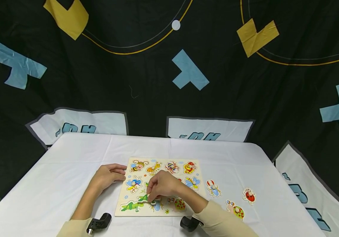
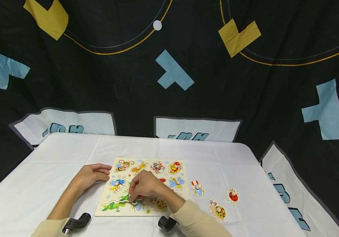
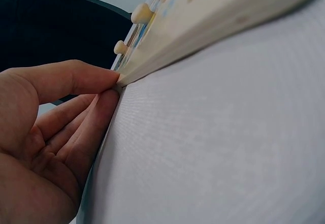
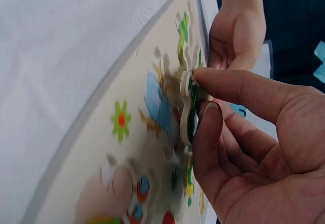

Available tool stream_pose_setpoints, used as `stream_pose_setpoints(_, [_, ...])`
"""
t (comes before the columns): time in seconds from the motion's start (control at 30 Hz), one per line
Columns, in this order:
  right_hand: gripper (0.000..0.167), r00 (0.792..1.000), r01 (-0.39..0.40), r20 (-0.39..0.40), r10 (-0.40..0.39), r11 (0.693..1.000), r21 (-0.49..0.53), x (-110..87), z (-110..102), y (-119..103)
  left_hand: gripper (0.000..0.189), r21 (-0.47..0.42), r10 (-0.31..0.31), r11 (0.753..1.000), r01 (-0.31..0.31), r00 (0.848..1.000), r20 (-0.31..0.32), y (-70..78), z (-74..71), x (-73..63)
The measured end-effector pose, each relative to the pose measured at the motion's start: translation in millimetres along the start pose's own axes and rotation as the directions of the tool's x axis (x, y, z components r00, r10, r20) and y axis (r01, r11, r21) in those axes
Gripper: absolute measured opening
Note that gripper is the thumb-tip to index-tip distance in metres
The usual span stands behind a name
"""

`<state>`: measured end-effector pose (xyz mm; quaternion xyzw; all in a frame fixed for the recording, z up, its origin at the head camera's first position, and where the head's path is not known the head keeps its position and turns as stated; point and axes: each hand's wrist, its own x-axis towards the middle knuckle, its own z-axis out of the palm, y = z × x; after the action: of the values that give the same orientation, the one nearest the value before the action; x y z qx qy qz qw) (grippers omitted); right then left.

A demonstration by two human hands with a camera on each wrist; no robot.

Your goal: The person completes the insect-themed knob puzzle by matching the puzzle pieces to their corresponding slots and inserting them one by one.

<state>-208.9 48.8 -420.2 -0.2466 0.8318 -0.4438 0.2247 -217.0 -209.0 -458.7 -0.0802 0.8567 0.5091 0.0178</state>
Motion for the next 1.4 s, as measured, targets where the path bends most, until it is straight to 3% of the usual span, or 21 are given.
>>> stream_pose_setpoints(0.67, [0.017,1.0,0.009,0.025,-0.007,0.997,-0.076,14.0,33.6,-15.6,0.046,-0.002,0.016,1.0,-0.016,1.0,0.023,1.3,-3.1,-0.3])
stream_pose_setpoints(1.4, [0.018,1.0,0.003,0.021,-0.001,0.996,-0.087,19.0,44.2,-19.0,0.044,0.026,0.003,1.0,-0.004,1.0,0.021,0.3,-3.6,1.5])
